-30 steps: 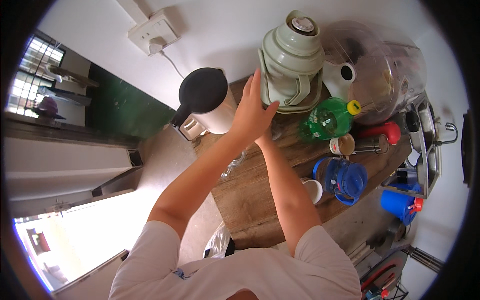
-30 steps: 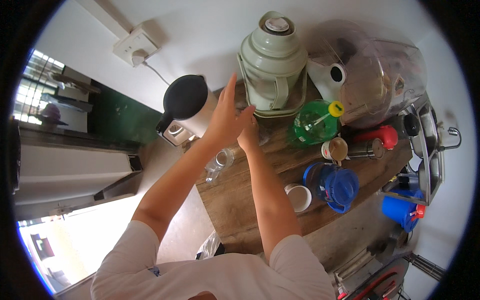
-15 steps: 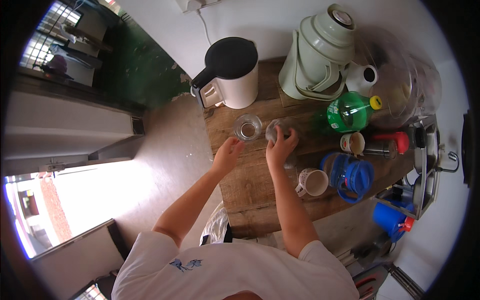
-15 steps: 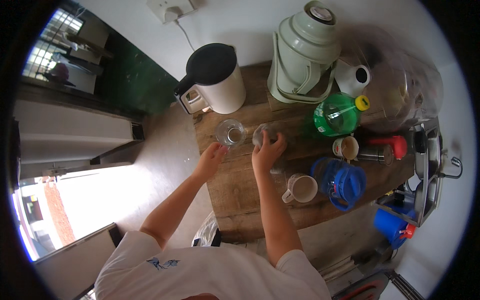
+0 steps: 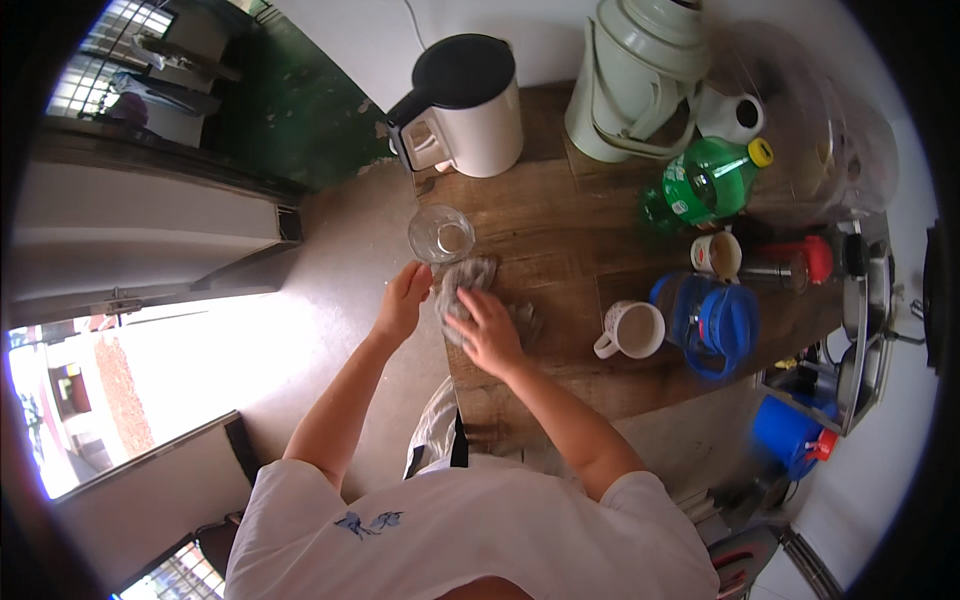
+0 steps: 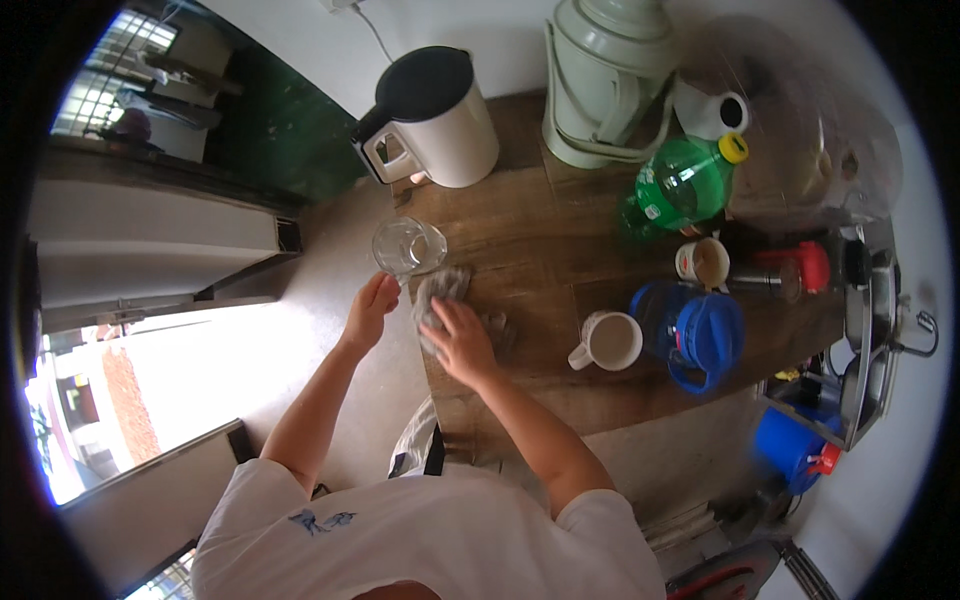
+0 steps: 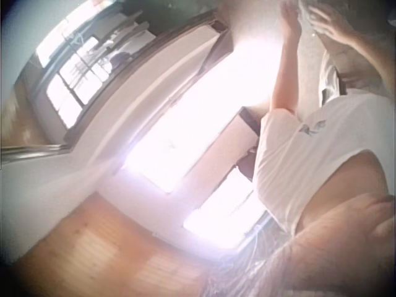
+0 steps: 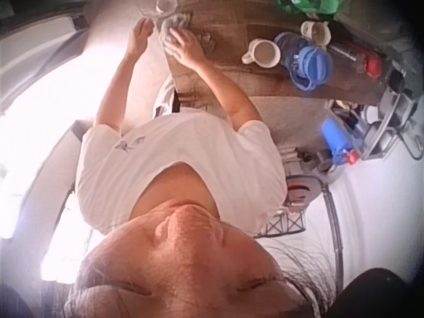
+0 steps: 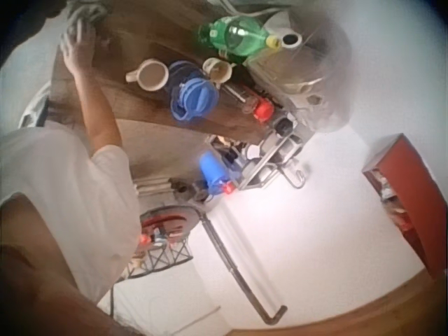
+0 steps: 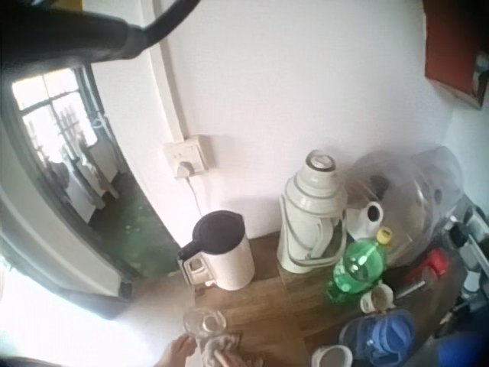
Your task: The person wipes a wooden countertop with a cloth, then moves to a round red table to wipe the surface and rearrange items like cups, scissors, and packets. They proceed to wipe the seats and backrests of several chairs, including a white plastic chair, using the same cloth.
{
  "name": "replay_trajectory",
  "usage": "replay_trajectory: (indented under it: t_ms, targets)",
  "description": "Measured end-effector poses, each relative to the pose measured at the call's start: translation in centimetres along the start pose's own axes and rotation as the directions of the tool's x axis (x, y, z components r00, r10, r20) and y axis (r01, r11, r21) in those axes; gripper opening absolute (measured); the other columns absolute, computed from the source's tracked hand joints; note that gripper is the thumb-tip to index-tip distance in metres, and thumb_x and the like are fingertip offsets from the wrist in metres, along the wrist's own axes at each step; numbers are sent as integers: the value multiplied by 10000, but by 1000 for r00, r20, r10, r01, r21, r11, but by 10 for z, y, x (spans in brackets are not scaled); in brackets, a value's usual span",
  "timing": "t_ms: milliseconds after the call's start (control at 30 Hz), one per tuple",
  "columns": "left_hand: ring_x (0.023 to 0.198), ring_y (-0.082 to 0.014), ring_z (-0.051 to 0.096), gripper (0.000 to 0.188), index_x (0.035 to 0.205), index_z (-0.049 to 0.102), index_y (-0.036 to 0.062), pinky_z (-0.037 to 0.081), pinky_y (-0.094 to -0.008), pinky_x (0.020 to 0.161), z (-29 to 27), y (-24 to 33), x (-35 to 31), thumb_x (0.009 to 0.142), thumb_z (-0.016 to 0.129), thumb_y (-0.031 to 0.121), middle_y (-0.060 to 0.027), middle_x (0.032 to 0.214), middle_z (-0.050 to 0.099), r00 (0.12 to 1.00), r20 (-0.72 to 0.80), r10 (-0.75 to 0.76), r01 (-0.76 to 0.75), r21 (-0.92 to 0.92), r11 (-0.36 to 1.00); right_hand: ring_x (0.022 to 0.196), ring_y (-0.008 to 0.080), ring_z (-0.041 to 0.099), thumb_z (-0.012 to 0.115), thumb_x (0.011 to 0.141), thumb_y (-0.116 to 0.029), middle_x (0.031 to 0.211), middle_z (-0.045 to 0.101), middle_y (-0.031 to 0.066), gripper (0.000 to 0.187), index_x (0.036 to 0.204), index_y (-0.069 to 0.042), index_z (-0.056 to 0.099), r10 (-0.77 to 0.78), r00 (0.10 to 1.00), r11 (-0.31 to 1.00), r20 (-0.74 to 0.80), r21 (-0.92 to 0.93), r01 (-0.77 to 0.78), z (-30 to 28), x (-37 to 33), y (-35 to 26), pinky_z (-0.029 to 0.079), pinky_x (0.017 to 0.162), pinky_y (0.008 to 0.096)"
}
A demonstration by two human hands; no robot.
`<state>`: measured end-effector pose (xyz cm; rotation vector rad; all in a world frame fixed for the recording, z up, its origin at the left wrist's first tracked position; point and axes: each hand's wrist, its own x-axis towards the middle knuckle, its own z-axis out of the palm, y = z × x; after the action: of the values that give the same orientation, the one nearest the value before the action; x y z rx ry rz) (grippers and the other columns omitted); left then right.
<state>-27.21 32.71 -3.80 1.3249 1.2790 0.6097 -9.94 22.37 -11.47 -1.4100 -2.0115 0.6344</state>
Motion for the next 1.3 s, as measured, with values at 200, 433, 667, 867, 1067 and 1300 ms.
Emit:
replay_trajectory:
  t_ms: [200, 433, 667, 867, 1067, 1300]
  targets:
    - [653, -94, 425, 365, 840, 512, 57, 360, -267, 603, 35, -13, 9, 1056, 461, 348, 12, 703, 461, 999, 46, -9, 12, -74, 997, 1277, 362, 478, 780, 622, -72, 1412, 480, 141, 602, 1200, -179, 647, 36, 999, 999, -35, -11, -37, -35, -125, -5, 406, 1037, 512]
    - [644, -82, 431, 364, 827, 515, 77, 368, -267, 587, 57, -14, 27, 1051, 478, 361, 27, 714, 466, 978, 206, 6, 12, -85, 996, 1289, 344, 464, 764, 624, -36, 1402, 501, 112, 523, 1126, -159, 680, 277, 923, 949, -268, -72, -305, -8, -159, -40, 397, 1039, 496]
    - [661, -71, 440, 292, 847, 555, 157, 370, -264, 577, 77, -54, 59, 1028, 526, 385, 66, 751, 478, 947, 317, 46, 29, -227, 973, 1307, 280, 466, 673, 737, -9, 1389, 544, 38, 310, 1000, -157, 743, 366, 880, 924, -301, 7, -382, 35, -190, -89, 386, 1066, 471]
    - [569, -87, 432, 262, 823, 536, 195, 352, -228, 500, 48, -79, 127, 995, 536, 394, 60, 741, 477, 917, 379, -123, 207, -188, 960, 1294, 301, 466, 661, 745, -30, 1362, 542, 36, 380, 1076, -211, 704, 655, 555, 638, -513, -18, -769, 53, -229, -110, 376, 1041, 508]
    - [652, -118, 510, 323, 969, 594, 105, 390, -270, 515, 56, -10, 56, 924, 689, 409, -33, 732, 515, 995, -71, -77, 84, 109, 990, 1113, 383, 571, 564, 794, -65, 1262, 595, 126, 373, 1131, -182, 672, 827, -238, 64, -510, 506, -860, 39, -342, -150, 480, 923, 511]
    - [786, -134, 550, 369, 1297, 552, 171, 425, -267, 616, 174, -69, -157, 989, 506, 369, 10, 1164, 602, 792, 569, -221, 276, -11, 961, 1048, 218, 612, 464, 883, -76, 1139, 643, 122, 417, 1285, -44, 569, 821, -535, 416, -201, 852, 319, -8, -528, -219, 517, 921, 342]
